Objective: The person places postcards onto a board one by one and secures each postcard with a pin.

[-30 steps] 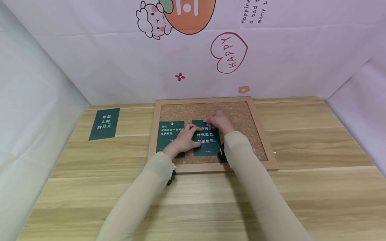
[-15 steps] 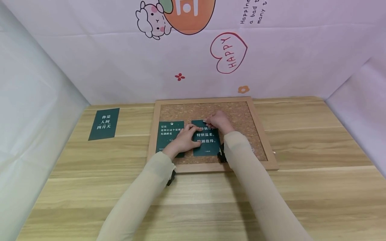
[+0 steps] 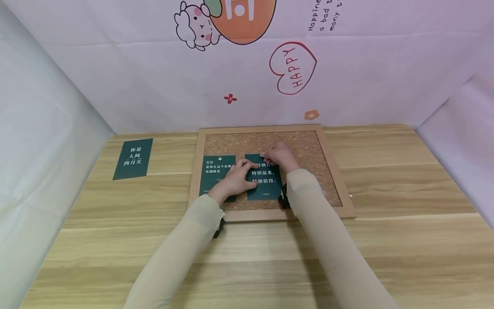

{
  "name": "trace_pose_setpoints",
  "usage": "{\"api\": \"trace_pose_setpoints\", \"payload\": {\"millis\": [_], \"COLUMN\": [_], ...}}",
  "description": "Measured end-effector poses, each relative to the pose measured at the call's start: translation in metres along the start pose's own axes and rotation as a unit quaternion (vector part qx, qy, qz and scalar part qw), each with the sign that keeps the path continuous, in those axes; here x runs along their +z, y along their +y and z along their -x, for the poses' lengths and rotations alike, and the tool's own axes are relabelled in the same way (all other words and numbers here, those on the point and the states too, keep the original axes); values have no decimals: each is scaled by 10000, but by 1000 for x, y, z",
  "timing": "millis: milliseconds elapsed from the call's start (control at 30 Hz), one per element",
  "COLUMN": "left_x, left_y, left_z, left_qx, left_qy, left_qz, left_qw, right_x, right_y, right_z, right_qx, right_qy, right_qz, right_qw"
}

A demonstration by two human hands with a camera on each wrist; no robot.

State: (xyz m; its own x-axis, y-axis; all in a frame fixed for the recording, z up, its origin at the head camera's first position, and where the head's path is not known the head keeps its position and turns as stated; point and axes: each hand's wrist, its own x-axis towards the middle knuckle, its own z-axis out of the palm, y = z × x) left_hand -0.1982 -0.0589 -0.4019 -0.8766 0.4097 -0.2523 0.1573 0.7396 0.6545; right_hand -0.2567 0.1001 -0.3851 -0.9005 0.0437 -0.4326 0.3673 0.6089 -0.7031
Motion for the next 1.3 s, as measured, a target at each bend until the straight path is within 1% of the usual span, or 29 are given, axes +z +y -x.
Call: {"api": "trace_pose_setpoints", "payload": {"millis": [633, 1067, 1300], "left_x": [0, 0, 0], "left_y": [-1, -1, -2], "left_z": [-1, -1, -1], "left_qx": [-21, -10, 20], "left_qy": [-7, -34, -49], "left_qz": [6, 41, 51], "left_qw": [10000, 10000, 10000], "right_x": [1, 2, 1], "right_y": [-1, 0, -1], "right_z": [1, -3, -1], "right_qx": [12, 54, 24], "right_qy": [38, 50, 3], "right_qz": [-77, 78, -27], "right_qw": [10000, 9999, 10000]}}
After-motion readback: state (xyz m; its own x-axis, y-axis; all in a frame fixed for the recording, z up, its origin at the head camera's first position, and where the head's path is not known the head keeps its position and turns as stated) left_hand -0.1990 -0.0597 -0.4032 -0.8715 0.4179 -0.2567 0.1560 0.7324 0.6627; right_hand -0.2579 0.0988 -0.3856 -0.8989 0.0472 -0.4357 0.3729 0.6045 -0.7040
